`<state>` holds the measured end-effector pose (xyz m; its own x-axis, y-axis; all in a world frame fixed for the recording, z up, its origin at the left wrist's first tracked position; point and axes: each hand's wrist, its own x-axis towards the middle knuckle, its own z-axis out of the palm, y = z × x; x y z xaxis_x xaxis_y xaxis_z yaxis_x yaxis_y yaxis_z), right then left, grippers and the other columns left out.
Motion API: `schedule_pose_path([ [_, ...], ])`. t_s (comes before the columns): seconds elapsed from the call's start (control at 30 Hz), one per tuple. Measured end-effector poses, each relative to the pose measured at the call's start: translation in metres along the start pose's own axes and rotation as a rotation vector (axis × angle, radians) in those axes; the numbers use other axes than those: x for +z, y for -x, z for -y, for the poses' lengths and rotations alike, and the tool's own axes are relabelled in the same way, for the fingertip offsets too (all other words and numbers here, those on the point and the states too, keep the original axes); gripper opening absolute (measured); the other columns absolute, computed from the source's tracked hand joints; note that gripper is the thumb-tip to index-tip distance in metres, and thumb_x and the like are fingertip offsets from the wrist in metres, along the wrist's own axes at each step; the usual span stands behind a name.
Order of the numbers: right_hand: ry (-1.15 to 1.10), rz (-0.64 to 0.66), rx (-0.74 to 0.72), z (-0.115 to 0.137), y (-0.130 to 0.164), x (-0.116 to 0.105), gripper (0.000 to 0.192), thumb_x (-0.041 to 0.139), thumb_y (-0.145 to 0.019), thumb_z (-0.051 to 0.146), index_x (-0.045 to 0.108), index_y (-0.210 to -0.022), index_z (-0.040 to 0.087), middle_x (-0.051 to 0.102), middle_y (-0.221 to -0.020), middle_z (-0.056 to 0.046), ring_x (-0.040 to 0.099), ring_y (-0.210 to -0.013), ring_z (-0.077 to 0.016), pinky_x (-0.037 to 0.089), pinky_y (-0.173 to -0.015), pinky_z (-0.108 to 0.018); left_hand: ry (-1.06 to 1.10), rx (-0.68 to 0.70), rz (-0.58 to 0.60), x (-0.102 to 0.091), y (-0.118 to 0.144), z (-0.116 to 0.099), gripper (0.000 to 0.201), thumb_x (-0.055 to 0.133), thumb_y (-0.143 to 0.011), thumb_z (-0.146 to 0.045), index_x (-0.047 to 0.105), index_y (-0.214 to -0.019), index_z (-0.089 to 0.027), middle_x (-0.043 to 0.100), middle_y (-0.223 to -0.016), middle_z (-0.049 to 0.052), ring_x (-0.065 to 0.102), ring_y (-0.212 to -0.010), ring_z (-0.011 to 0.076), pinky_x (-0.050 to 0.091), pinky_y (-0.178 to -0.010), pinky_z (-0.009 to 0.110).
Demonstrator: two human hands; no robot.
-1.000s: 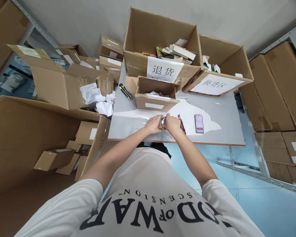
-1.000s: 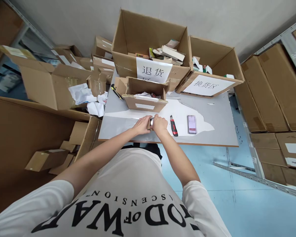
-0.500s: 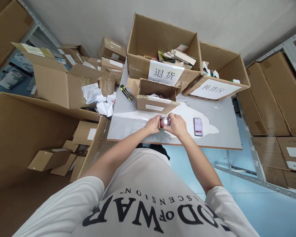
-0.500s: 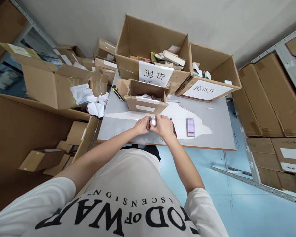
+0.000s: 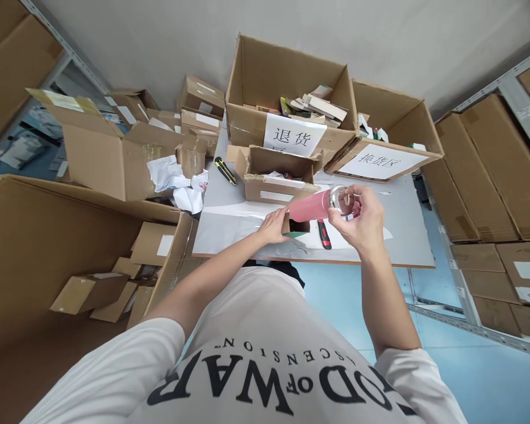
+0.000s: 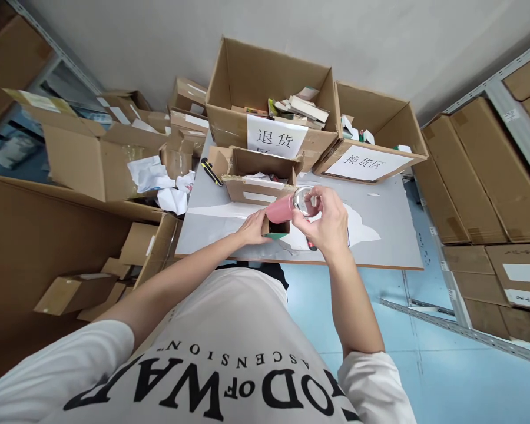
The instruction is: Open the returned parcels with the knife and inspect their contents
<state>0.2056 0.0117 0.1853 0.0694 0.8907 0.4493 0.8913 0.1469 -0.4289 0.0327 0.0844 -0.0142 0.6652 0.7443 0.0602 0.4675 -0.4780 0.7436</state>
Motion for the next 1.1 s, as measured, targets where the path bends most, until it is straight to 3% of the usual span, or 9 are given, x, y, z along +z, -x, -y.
schedule_pose_path([
  [0.1, -0.008, -0.030, 0.003, 0.001, -0.004, 0.001, 0.030, 0.060, -0.072, 0.030, 0.048, -0.099, 0.024, 0.056, -0.082, 0.000, 0.048, -0.065, -0.0152, 0.043, -0.062, -0.031, -0.025, 0.004, -0.011, -0.003, 0.003, -0.001, 0.122, 0.084, -0.050, -0.052, 0.017, -0.146, -0.017, 0.038, -0.145, 0.019, 0.037, -0.134, 0.0355, 0.033, -0.107, 0.050],
  [0.27, 0.022, -0.033, 0.000, -0.001, -0.009, 0.006, 0.026, 0.061, -0.072, 0.031, 0.049, -0.093, 0.023, 0.053, -0.074, 0.002, 0.047, -0.064, -0.0151, 0.042, -0.063, -0.030, -0.093, -0.033, -0.047, -0.016, 0.008, -0.007, 0.118, 0.077, -0.056, -0.062, 0.017, -0.148, -0.018, 0.034, -0.149, 0.019, 0.031, -0.138, 0.0358, 0.027, -0.110, 0.051],
  [0.47, -0.010, -0.073, -0.012, 0.000, -0.017, 0.001, 0.025, 0.062, -0.072, 0.032, 0.050, -0.092, 0.023, 0.055, -0.077, 0.001, 0.045, -0.062, -0.0142, 0.041, -0.061, -0.029, -0.180, 0.037, -0.152, -0.043, 0.005, -0.021, 0.102, 0.070, -0.059, -0.069, 0.038, -0.140, -0.016, 0.044, -0.143, 0.017, 0.032, -0.138, 0.0355, 0.017, -0.114, 0.053],
  [0.57, -0.043, -0.085, -0.009, 0.001, -0.023, -0.002, 0.025, 0.063, -0.072, 0.032, 0.050, -0.092, 0.023, 0.055, -0.077, 0.001, 0.044, -0.061, -0.0135, 0.041, -0.061, -0.029, -0.153, 0.076, -0.158, -0.058, 0.001, -0.030, 0.096, 0.067, -0.064, -0.070, 0.041, -0.139, -0.016, 0.044, -0.144, 0.015, 0.032, -0.138, 0.0353, 0.017, -0.115, 0.054],
  [0.73, -0.151, -0.080, 0.066, -0.007, -0.034, 0.004, 0.024, 0.062, -0.076, 0.036, 0.052, -0.094, 0.023, 0.055, -0.078, 0.003, 0.042, -0.057, -0.0105, 0.040, -0.058, -0.026, 0.150, 0.203, -0.106, -0.071, -0.007, -0.041, 0.086, 0.061, -0.077, -0.062, 0.032, -0.145, -0.019, 0.041, -0.147, 0.014, 0.040, -0.134, 0.0287, 0.035, -0.110, 0.043],
  [0.87, -0.336, -0.036, 0.181, -0.024, -0.042, 0.023, 0.027, 0.063, -0.078, 0.042, 0.054, -0.093, 0.022, 0.057, -0.078, 0.003, 0.042, -0.058, -0.0084, 0.039, -0.057, -0.023, 0.503, 0.185, -0.048, -0.065, -0.010, -0.042, 0.076, 0.060, -0.081, -0.057, 0.037, -0.143, -0.019, 0.048, -0.142, 0.014, 0.050, -0.127, 0.0275, 0.042, -0.104, 0.041],
  [1.0, -0.533, 0.018, 0.316, -0.037, -0.044, 0.042, 0.036, 0.066, -0.075, 0.052, 0.059, -0.089, 0.019, 0.059, -0.078, 0.001, 0.047, -0.062, -0.0094, 0.042, -0.058, -0.024, 0.786, 0.057, 0.066, -0.055, -0.004, -0.039, 0.083, 0.075, -0.066, -0.055, 0.046, -0.135, -0.018, 0.055, -0.134, 0.015, 0.055, -0.120, 0.0292, 0.048, -0.096, 0.042],
  [1.1, -0.713, 0.114, 0.449, -0.040, -0.042, 0.047, 0.043, 0.067, -0.072, 0.059, 0.062, -0.092, 0.021, 0.060, -0.080, 0.000, 0.053, -0.068, -0.0121, 0.048, -0.062, -0.027, 0.913, -0.043, 0.087, -0.050, 0.005, -0.036, 0.087, 0.084, -0.056, -0.049, 0.051, -0.130, -0.017, 0.057, -0.131, 0.016, 0.057, -0.118, 0.0300, 0.049, -0.094, 0.041],
])
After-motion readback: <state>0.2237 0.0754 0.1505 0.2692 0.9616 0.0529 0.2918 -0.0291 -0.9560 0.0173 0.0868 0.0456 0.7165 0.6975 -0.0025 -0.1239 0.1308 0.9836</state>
